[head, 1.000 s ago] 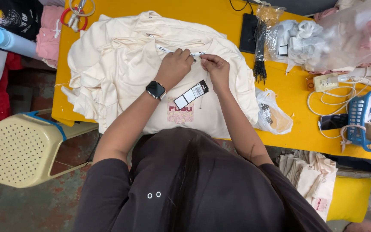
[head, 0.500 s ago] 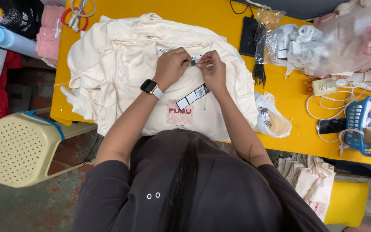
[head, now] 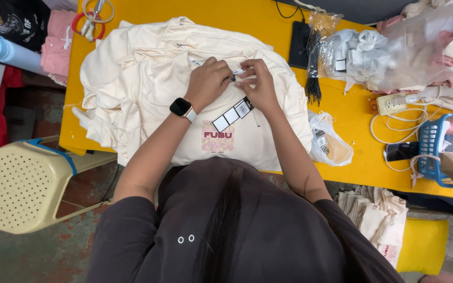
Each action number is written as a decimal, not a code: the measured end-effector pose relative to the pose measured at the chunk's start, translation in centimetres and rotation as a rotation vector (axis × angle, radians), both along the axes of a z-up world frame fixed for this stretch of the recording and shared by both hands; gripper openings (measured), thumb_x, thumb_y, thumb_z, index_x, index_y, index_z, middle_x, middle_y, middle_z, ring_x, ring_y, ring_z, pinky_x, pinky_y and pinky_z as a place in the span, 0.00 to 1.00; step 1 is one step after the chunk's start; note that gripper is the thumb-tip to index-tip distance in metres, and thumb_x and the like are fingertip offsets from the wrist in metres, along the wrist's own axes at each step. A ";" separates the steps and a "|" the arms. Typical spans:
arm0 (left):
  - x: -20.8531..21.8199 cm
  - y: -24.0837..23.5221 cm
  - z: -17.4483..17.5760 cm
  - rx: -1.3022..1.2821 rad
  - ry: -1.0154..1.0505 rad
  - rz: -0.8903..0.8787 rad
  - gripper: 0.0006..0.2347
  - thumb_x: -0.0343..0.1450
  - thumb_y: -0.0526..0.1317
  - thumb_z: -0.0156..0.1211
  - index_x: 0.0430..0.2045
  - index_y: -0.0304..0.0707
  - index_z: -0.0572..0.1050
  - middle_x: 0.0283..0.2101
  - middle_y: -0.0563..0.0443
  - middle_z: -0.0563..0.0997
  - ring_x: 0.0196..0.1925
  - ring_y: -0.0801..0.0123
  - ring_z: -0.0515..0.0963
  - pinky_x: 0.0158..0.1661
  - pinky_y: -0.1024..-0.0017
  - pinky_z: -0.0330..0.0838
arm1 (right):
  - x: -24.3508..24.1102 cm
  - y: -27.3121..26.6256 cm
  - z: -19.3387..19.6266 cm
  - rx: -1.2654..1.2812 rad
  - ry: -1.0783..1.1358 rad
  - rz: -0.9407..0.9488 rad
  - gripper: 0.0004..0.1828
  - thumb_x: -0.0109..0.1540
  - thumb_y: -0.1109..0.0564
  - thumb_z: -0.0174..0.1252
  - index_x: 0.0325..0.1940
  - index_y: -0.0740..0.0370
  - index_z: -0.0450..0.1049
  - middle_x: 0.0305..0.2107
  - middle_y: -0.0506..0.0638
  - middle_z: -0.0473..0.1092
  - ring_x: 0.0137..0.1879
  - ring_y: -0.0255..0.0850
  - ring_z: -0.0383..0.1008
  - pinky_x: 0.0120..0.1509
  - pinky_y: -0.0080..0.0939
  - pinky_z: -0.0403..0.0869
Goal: The person picks up a cream-colored t-shirt from a yellow table, attaches a price tag to the collar, and then folds the shirt. This process is repeated for several identical shirts, with the person occasionally moving to a nearby stool to place the folded items.
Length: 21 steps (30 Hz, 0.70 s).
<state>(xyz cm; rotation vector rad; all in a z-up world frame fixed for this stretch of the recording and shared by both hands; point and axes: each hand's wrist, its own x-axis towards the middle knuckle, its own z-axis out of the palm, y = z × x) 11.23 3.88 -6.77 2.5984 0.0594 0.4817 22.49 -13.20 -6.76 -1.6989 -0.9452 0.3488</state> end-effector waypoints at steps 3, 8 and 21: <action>-0.1 0.0 -0.7 -0.009 -0.041 0.018 0.02 0.68 0.35 0.67 0.29 0.44 0.79 0.34 0.57 0.77 0.43 0.64 0.73 0.36 0.69 0.73 | 0.0 -1.4 0.0 -0.165 0.113 -0.047 0.27 0.55 0.72 0.68 0.54 0.66 0.64 0.40 0.60 0.68 0.41 0.47 0.77 0.49 0.46 0.81; 0.2 -0.1 -3.0 0.033 -0.060 0.026 0.03 0.67 0.37 0.68 0.30 0.47 0.80 0.35 0.59 0.78 0.45 0.65 0.73 0.38 0.68 0.73 | -0.5 0.3 -1.6 -0.093 0.099 -0.023 0.21 0.58 0.74 0.65 0.49 0.68 0.63 0.36 0.59 0.67 0.41 0.48 0.78 0.49 0.46 0.81; -0.7 -13.8 -12.1 0.351 0.060 -0.357 0.10 0.67 0.29 0.62 0.41 0.39 0.80 0.44 0.49 0.81 0.47 0.57 0.78 0.45 0.58 0.71 | 0.5 6.3 -1.8 -0.333 -0.453 0.092 0.07 0.55 0.60 0.69 0.34 0.59 0.78 0.35 0.55 0.67 0.46 0.57 0.72 0.50 0.54 0.73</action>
